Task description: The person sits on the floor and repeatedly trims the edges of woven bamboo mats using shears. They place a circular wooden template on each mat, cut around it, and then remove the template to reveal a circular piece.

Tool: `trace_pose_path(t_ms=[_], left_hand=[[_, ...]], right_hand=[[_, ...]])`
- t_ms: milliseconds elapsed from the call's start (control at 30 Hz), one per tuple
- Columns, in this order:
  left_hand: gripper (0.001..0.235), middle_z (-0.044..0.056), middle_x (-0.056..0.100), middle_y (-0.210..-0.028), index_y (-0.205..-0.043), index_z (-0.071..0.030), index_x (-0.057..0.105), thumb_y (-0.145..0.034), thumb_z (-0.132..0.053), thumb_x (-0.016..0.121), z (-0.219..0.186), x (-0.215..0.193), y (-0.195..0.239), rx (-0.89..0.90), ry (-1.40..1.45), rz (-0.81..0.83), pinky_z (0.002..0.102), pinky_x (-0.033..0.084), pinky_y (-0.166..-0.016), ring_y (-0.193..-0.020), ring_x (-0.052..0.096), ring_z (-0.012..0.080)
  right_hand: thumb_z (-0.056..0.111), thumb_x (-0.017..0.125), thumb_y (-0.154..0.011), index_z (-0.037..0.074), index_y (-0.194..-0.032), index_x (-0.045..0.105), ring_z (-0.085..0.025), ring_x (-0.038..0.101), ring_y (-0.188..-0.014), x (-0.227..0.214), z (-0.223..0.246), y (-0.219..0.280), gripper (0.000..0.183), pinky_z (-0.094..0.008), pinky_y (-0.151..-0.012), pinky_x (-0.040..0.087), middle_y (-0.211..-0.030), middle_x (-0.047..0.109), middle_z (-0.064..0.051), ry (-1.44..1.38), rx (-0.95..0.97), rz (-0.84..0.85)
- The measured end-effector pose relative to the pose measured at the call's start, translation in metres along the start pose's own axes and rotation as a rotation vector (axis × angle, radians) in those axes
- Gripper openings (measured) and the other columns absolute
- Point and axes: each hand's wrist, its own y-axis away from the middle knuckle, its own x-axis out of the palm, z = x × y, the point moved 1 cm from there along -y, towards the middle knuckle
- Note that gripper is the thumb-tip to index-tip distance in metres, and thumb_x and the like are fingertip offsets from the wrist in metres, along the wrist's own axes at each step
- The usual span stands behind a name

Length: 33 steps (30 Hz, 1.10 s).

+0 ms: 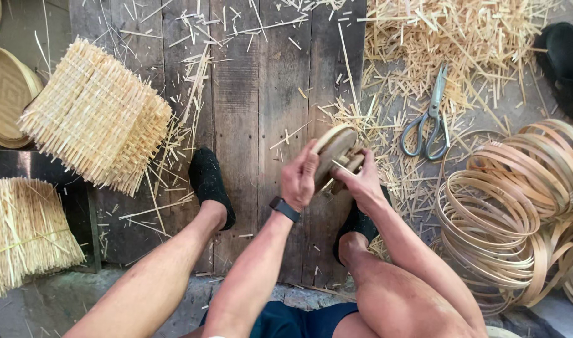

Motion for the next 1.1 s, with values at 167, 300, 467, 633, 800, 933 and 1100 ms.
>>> trace_pose_path(t_ms=[167, 300, 467, 633, 800, 933, 1100], left_hand=[[0.053, 0.015, 0.078, -0.103, -0.125, -0.006, 0.071, -0.103, -0.051, 0.054, 0.087, -0.052, -0.040, -0.098, -0.197, -0.137, 0.038, 0.059, -0.084, -0.096, 0.076, 0.0251], [0.037, 0.022, 0.076, -0.096, -0.109, 0.000, 0.074, -0.097, -0.031, 0.059, 0.138, -0.113, -0.054, -0.451, -0.711, 0.331, 0.048, 0.061, -0.079, -0.089, 0.075, 0.0379], [0.025, 0.014, 0.076, -0.092, -0.103, -0.003, 0.074, -0.091, -0.022, 0.064, 0.123, -0.119, -0.107, -0.637, -0.412, 0.522, 0.041, 0.064, -0.079, -0.084, 0.077, 0.0277], [0.013, 0.003, 0.077, -0.096, -0.104, -0.009, 0.071, -0.094, -0.016, 0.068, 0.055, -0.044, -0.221, -0.283, 0.744, 0.007, 0.032, 0.062, -0.083, -0.091, 0.073, 0.0150], [0.016, 0.005, 0.074, -0.087, -0.100, -0.010, 0.071, -0.095, -0.026, 0.071, 0.038, 0.024, -0.171, -0.047, 0.370, 0.350, 0.032, 0.057, -0.064, -0.073, 0.068, 0.0156], [0.049, 0.008, 0.074, -0.098, -0.117, -0.001, 0.072, -0.104, -0.048, 0.065, 0.075, 0.045, -0.069, -0.827, 0.008, 0.519, 0.036, 0.059, -0.078, -0.088, 0.070, 0.0173], [0.035, 0.005, 0.078, -0.107, -0.117, -0.005, 0.075, -0.090, -0.028, 0.077, 0.100, 0.000, -0.050, -0.296, 0.237, -0.029, 0.029, 0.057, -0.086, -0.096, 0.070, 0.0120]], right_hand=[[0.016, 0.066, -0.088, -0.002, -0.141, 0.044, -0.026, 0.065, -0.101, -0.035, -0.019, 0.005, 0.060, -0.040, -0.088, 0.057, -0.117, 0.062, -0.016, -0.528, -0.070, 0.247], [0.019, 0.059, -0.086, 0.005, -0.136, 0.046, -0.024, 0.064, -0.112, -0.080, -0.030, 0.010, 0.054, -0.043, -0.098, 0.056, -0.119, 0.063, -0.008, -0.632, -0.098, 0.167], [0.014, 0.059, -0.092, 0.003, -0.135, 0.047, -0.025, 0.060, -0.121, -0.124, -0.047, 0.018, 0.046, -0.042, -0.104, 0.052, -0.126, 0.061, -0.009, -0.602, -0.230, 0.037], [0.018, 0.055, -0.095, -0.005, -0.129, 0.055, -0.032, 0.062, -0.114, -0.145, -0.080, 0.018, 0.041, -0.048, -0.098, 0.052, -0.122, 0.064, -0.017, -0.621, -0.148, 0.004], [0.019, 0.052, -0.095, -0.001, -0.137, 0.052, -0.030, 0.058, -0.120, -0.127, -0.088, 0.008, 0.047, -0.047, -0.104, 0.048, -0.130, 0.060, -0.017, -0.645, -0.129, 0.068], [0.034, 0.050, -0.099, 0.002, -0.143, 0.048, -0.027, 0.056, -0.126, -0.081, -0.068, 0.001, 0.055, -0.045, -0.109, 0.044, -0.138, 0.058, -0.014, -0.755, 0.032, 0.107], [0.043, 0.047, -0.099, 0.002, -0.135, 0.056, -0.026, 0.065, -0.116, -0.026, -0.040, -0.001, 0.055, -0.042, -0.102, 0.050, -0.125, 0.070, -0.012, -0.473, 0.097, 0.130]])
